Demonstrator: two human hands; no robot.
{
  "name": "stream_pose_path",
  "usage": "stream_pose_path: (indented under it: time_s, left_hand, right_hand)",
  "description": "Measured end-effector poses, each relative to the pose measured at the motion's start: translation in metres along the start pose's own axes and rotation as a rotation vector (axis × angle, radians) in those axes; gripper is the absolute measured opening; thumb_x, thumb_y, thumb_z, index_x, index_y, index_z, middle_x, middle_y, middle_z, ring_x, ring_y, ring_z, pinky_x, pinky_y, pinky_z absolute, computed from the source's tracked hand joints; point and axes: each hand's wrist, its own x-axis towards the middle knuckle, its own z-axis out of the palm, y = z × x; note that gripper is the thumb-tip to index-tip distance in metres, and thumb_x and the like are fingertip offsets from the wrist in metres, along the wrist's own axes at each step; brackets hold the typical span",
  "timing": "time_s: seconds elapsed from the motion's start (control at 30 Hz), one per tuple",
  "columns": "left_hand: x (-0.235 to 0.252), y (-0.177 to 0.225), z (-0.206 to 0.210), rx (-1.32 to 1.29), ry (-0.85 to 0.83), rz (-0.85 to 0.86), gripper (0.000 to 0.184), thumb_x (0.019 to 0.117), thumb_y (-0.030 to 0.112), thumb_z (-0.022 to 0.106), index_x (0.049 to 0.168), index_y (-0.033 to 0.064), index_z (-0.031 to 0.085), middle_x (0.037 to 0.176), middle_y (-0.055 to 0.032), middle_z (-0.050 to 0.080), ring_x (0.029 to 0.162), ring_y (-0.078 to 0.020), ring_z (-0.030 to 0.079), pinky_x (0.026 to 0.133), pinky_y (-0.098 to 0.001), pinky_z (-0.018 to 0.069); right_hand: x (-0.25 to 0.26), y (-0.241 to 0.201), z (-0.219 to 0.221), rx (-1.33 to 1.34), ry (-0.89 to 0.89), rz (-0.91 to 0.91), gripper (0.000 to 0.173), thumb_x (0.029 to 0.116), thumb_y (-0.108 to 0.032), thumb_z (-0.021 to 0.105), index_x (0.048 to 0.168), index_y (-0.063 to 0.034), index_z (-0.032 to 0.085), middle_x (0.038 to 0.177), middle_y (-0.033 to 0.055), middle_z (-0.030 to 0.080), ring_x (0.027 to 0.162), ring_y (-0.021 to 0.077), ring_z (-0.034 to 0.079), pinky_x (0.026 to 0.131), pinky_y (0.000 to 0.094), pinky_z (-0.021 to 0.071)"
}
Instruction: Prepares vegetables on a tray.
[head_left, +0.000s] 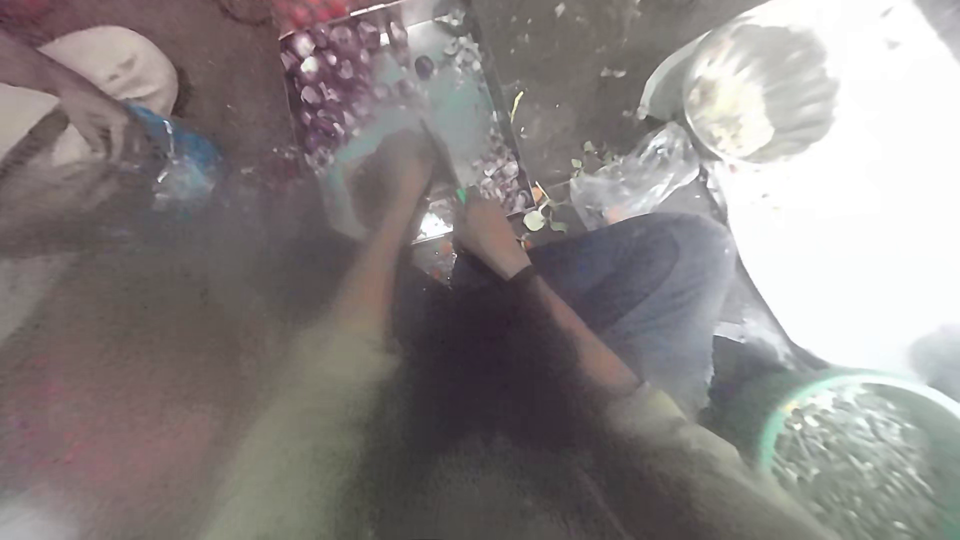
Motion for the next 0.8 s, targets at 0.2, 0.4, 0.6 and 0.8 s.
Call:
stream_pose_path:
  time_s: [0.2, 0.4, 0.6, 0.8]
  left_hand:
    - [0.001, 0.001, -0.005, -0.004, -0.027, -0.002, 0.020, 0.0935, 0.013, 0.069, 0.111, 0.0106, 0.078, 0.119, -0.0136, 0.073, 0.117, -0.0324, 0.067, 0.104, -0.0544, 0.0511]
    - [-0.002, 0.002, -0.005, -0.069, -0.011, -0.039, 0.019, 0.0932, 0.011, 0.069, 0.110, 0.0096, 0.077, 0.119, -0.0127, 0.073, 0.115, -0.0303, 0.068, 0.103, -0.0536, 0.0527]
    - [-0.001, -0.001, 0.001, -0.067, 0.024, -0.026, 0.018, 0.0906, 0.012, 0.072, 0.107, 0.0079, 0.078, 0.116, -0.0138, 0.074, 0.115, -0.0327, 0.068, 0.103, -0.0553, 0.0513]
    - [0.000, -0.010, 0.005, -0.052, 0.041, 0.004, 0.017, 0.0916, 0.015, 0.072, 0.106, 0.0070, 0.076, 0.113, -0.0137, 0.073, 0.113, -0.0311, 0.068, 0.102, -0.0532, 0.0523]
  right_hand:
    - [0.034, -0.017, -0.003, -0.031, -0.105, -0.054, 0.040, 0.1035, -0.031, 0.056, 0.129, -0.0001, 0.061, 0.118, 0.0226, 0.068, 0.108, 0.0397, 0.068, 0.087, 0.0603, 0.0556]
    - [0.034, -0.024, -0.013, -0.037, -0.085, 0.006, 0.041, 0.1003, -0.028, 0.059, 0.131, 0.0000, 0.055, 0.107, 0.0217, 0.070, 0.096, 0.0396, 0.071, 0.078, 0.0603, 0.0573]
    - [-0.008, 0.003, -0.002, 0.058, 0.090, -0.038, 0.036, 0.1046, -0.031, 0.054, 0.126, -0.0015, 0.053, 0.090, 0.0221, 0.066, 0.078, 0.0414, 0.070, 0.062, 0.0583, 0.0567]
    - [-0.002, -0.011, -0.008, -0.051, -0.019, 0.016, 0.038, 0.1063, -0.033, 0.049, 0.127, -0.0020, 0.058, 0.101, 0.0207, 0.070, 0.095, 0.0395, 0.071, 0.079, 0.0589, 0.0576]
